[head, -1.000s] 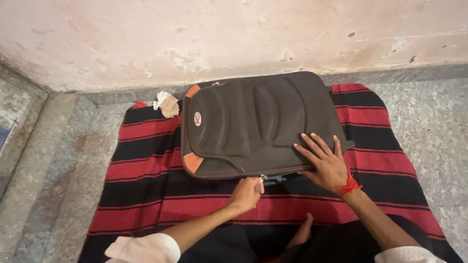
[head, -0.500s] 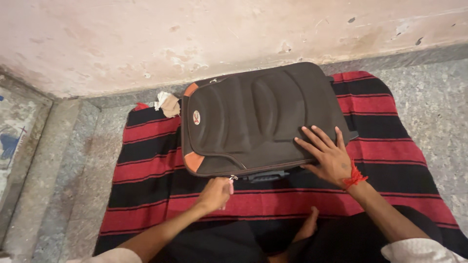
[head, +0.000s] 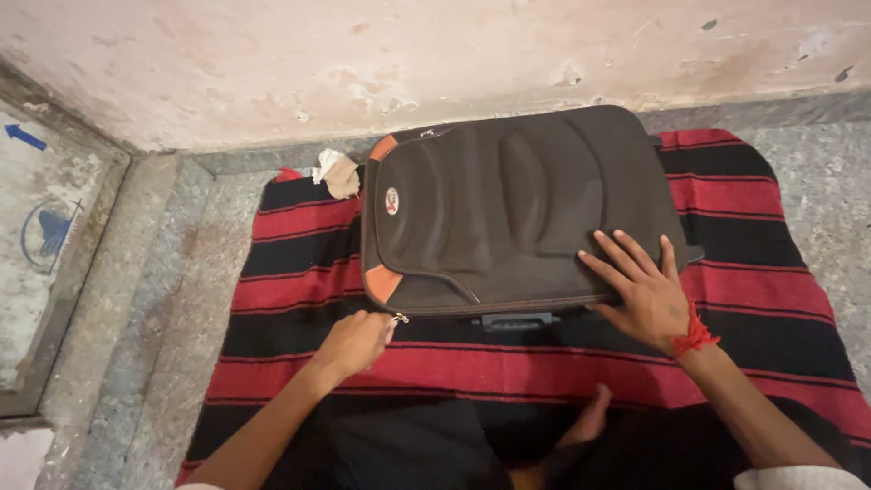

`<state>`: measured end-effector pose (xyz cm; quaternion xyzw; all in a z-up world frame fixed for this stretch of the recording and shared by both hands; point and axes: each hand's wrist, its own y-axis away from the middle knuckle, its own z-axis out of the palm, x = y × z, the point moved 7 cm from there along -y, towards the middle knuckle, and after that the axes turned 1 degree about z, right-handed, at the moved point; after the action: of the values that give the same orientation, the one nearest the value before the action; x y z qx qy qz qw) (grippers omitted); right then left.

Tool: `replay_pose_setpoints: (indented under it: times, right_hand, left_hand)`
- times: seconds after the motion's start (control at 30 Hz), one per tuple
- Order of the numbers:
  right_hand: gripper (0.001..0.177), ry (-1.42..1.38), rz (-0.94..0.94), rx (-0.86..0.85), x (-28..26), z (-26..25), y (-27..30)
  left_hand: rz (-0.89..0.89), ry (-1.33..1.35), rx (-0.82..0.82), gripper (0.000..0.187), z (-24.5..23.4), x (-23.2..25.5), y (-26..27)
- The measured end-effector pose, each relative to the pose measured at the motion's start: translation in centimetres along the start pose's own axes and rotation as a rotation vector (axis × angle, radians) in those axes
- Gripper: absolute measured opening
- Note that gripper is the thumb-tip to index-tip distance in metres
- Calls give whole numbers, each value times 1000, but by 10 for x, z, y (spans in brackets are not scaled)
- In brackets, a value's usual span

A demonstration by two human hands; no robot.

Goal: The person unzips a suitcase placed on a mat and removes folded clothes. They take out a blue polo shirt, unfold it, and lay it flat on the mat. They then remove a white t-shirt from the suitcase and place it on top of the other clothes inside the bag.

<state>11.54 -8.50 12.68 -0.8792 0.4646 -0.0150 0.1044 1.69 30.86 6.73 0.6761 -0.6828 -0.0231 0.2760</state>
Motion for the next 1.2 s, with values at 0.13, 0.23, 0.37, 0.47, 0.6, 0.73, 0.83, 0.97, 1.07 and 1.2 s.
replay_pose_setpoints:
  times: [0.13, 0.23, 0.37, 0.47, 0.6, 0.73, 0.83, 0.97, 1.07, 1.2]
  right_hand:
    - [87, 7, 13, -1, 2, 1, 1]
    - [87, 8, 13, -18, 2, 2, -1]
    - [87, 1, 7, -25, 2, 1, -1]
    - [88, 7, 5, -37, 1, 0, -2]
    - [87, -12, 19, -45, 2, -2, -3]
    - [87, -31, 7, -22, 0, -3, -4]
    - [86, -28, 7, -19, 1, -1, -3]
    - [88, -29, 10, -24, 2, 0, -4]
    - [85, -18, 25, -26, 2, 1, -3]
    - [88, -19, 36, -21, 2, 2, -4]
  left_hand:
    - [10, -162, 145, 24, -11, -18, -4]
    - [-60, -179, 254, 23, -18, -39, -4]
    - [-136, -139, 271, 24, -18, -51, -8]
    - [-186, -122, 268, 24, -18, -56, -10]
    - [-201, -58, 283, 22, -15, -62, -13]
    - [-194, -51, 380, 21, -18, -64, -16]
    - [-219, -48, 390, 20, -22, -64, -17]
    - [-211, -6, 407, 21, -30, -64, -19]
    - [-192, -17, 462, 21, -37, -68, -24]
    - [-220, 20, 488, 22, -42, -76, -36]
